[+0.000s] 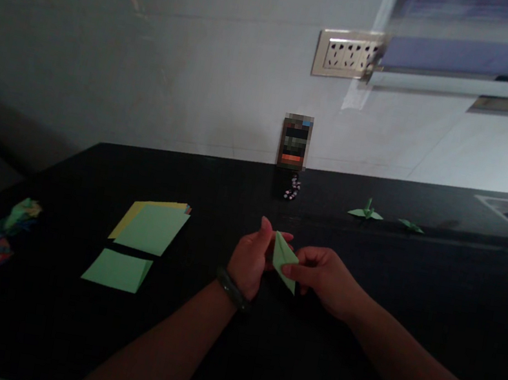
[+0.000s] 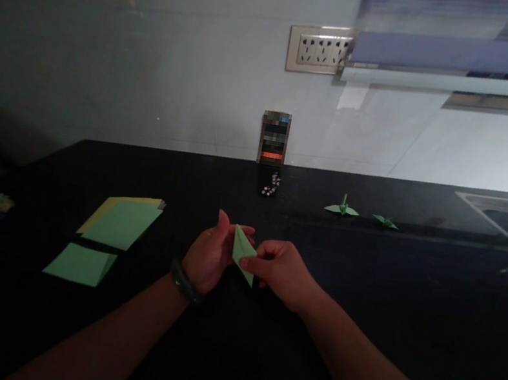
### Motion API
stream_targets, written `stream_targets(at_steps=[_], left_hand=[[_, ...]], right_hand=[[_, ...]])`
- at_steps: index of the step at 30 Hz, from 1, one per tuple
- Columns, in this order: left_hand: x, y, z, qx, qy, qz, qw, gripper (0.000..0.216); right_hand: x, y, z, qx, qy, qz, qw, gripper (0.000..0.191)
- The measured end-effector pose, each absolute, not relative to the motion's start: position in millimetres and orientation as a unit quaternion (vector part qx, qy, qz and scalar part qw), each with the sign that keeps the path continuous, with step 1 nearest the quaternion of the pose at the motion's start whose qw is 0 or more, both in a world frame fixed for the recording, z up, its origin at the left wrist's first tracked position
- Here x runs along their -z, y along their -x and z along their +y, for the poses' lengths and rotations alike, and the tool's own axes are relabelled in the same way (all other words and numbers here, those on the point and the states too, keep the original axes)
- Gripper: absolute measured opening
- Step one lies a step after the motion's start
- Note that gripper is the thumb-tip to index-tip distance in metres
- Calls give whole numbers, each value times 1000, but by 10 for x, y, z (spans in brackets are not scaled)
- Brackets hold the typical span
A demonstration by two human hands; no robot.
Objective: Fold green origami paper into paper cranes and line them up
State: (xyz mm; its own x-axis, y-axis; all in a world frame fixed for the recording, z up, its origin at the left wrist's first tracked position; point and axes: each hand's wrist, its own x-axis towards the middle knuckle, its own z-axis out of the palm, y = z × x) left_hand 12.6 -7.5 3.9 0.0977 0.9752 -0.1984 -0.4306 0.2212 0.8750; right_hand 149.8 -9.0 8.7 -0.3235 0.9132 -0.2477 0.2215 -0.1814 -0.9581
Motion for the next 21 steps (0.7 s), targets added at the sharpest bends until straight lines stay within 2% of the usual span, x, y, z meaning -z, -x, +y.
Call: stream_targets(at_steps=[5,9,13,18,21], left_hand=[[20,-123,-64,-555,-359,433,613,23],[17,-131,-70,-555,-362,443,604,24],[15,-125,-66,-521,-397,458,602,30],[41,-106,-43,-521,-415,501,553,18],[27,-112,-49,-525,-413,515,538,15]], right_hand=[[-86,-1497,-95,-582,505,-566,292,22],[-76,-1485,-92,-585,503,-564,295,24],[-63,-1483,-62,-597,494,-516,366,31],[-62,-1494,-31,-632,465,-480,392,31],[-72,-1496,-24,-611,461,-502,403,28]])
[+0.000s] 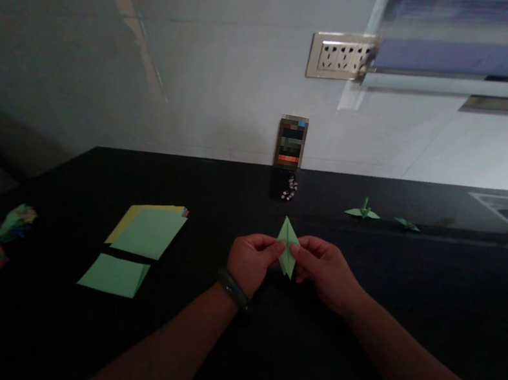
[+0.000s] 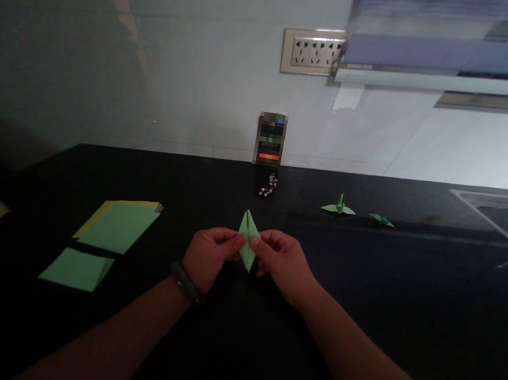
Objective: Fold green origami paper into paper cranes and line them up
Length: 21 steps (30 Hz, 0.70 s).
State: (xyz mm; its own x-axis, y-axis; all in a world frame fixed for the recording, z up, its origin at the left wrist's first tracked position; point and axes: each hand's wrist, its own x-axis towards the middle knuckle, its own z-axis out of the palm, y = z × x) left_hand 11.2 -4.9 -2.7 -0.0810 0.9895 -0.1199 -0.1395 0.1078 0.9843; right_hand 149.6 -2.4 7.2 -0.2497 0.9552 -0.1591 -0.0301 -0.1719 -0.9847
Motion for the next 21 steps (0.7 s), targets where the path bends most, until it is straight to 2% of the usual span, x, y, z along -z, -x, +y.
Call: stream_targets(at_steps=[4,8,15,21], left_hand=[[-4,-153,-87,-529,-392,498,565,19],[16,-172,-104,-507,-408,476,592,24],[9,-154,-87,-468,-489,498,542,13],[11,-173,-138,-437,-550,486,520,21]], right_hand=[[-64,-1483,-32,-563,478,-511,440,25],[-34,-1448,-44,-584,469,-454,483,23],[-8,-1485,-7,-594,433,-485,473,18],[18,-1493,-10,-577,446,-469,499,23]])
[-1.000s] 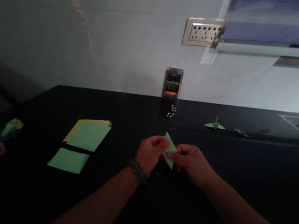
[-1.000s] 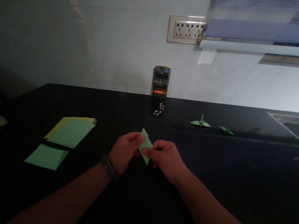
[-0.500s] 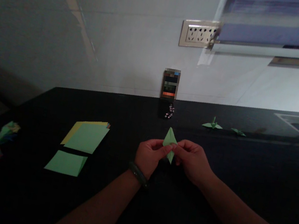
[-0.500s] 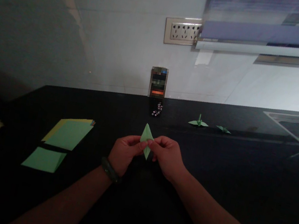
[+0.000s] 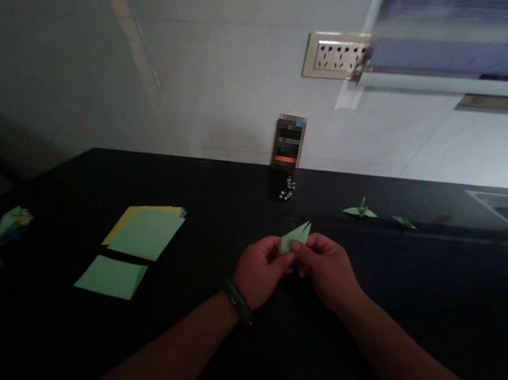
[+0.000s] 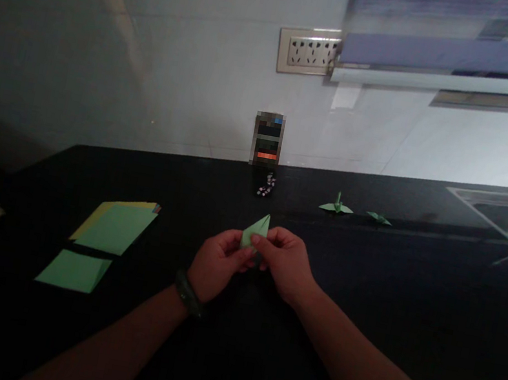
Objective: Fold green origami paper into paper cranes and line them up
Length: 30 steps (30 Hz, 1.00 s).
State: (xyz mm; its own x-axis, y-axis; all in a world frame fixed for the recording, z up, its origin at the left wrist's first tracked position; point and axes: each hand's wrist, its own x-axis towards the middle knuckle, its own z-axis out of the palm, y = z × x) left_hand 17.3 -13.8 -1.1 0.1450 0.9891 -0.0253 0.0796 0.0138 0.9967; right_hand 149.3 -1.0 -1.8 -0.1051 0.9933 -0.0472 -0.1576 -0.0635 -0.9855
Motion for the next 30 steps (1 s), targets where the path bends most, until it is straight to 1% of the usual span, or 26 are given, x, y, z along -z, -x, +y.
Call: stream_targets(at_steps=[5,9,13,15,17,19,21,24,26,27,30], left_hand=[[53,-184,-161,-450,-574,473,494,24],[19,-203,-166,-456,-557,458,521,24],[-32,-198,-158,-441,-545,467,539,19],[-45,-187,-156,-430,-550,466,543,19],[-38,-177,-157,-430,-551,466,542,22],[-14,-169,-157,-444,-558,473,518,23],[15,-160,-150,-458,-572,484,479,19],[34,-128,-121,-459,-571,498,464,14],[19,-95,-93,-449,-565,507,470,16],[4,-77,-79,-444,-566,513,468,17],[-50,-33,-52,-428,-568,536,455,15]], right_hand=[[11,-1444,-33,-583,455,-438,511,31],[14,-1445,-21,-596,441,-432,514,31],[31,-1518,24,-615,416,-484,464,22],[29,-1555,43,-615,408,-514,437,20],[17,-1572,46,-609,406,-524,435,18],[-1,-1563,32,-604,411,-513,451,18],[-16,-1540,13,-605,417,-495,464,18],[-16,-1522,7,-600,424,-503,455,18],[-7,-1539,23,-548,454,-542,447,22],[-5,-1556,34,-495,474,-571,452,27],[-21,-1620,50,-259,474,-684,491,56]])
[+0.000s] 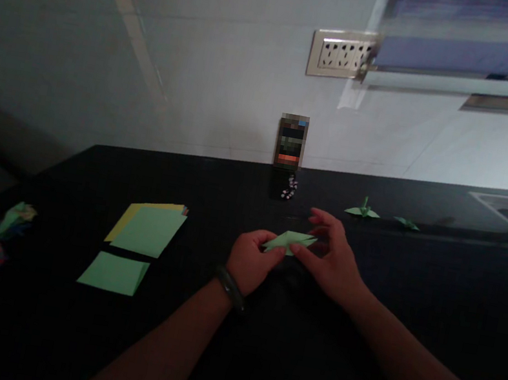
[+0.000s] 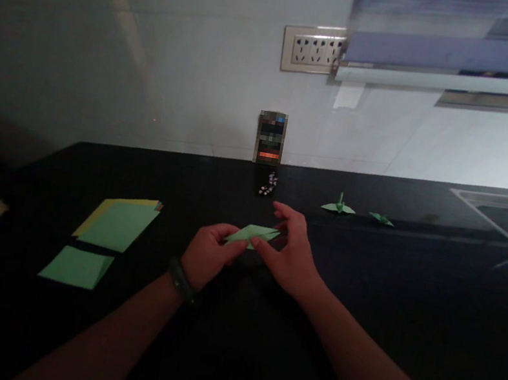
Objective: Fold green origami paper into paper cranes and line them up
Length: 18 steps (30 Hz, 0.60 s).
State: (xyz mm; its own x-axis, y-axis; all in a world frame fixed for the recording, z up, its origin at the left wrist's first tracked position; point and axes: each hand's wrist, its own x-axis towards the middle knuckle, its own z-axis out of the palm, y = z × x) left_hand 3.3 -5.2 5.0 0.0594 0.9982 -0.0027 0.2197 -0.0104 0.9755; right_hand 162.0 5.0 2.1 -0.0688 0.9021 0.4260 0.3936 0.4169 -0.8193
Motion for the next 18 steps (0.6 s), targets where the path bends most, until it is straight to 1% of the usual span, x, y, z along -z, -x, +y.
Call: stream_targets(at_steps=[1,2,4,5,9,13,18], left_hand=[[-66,-25,-48,-422,-567,541,456,14],[-79,-19,-47,-416,-568,542,459,13],[-95,-15,-49,-410,-570,540,464,12],[-98,-15,-51,-409,-570,538,467,12],[-94,-24,-55,-419,-548,531,492,14],[-95,-46,-57,-465,-511,494,528,16],[-97,-67,-65,-493,-474,461,565,21]], right_hand=[[-32,-1639,49,-188,446,-728,485,58],[-42,-1653,46,-134,415,-773,461,51],[-52,-1667,37,-76,361,-834,410,27],[-51,-1668,36,-68,346,-847,398,20],[-22,-1652,43,-95,366,-830,410,12],[-34,-1639,37,-123,381,-812,424,9],[-81,-1611,3,-172,406,-796,414,4]])
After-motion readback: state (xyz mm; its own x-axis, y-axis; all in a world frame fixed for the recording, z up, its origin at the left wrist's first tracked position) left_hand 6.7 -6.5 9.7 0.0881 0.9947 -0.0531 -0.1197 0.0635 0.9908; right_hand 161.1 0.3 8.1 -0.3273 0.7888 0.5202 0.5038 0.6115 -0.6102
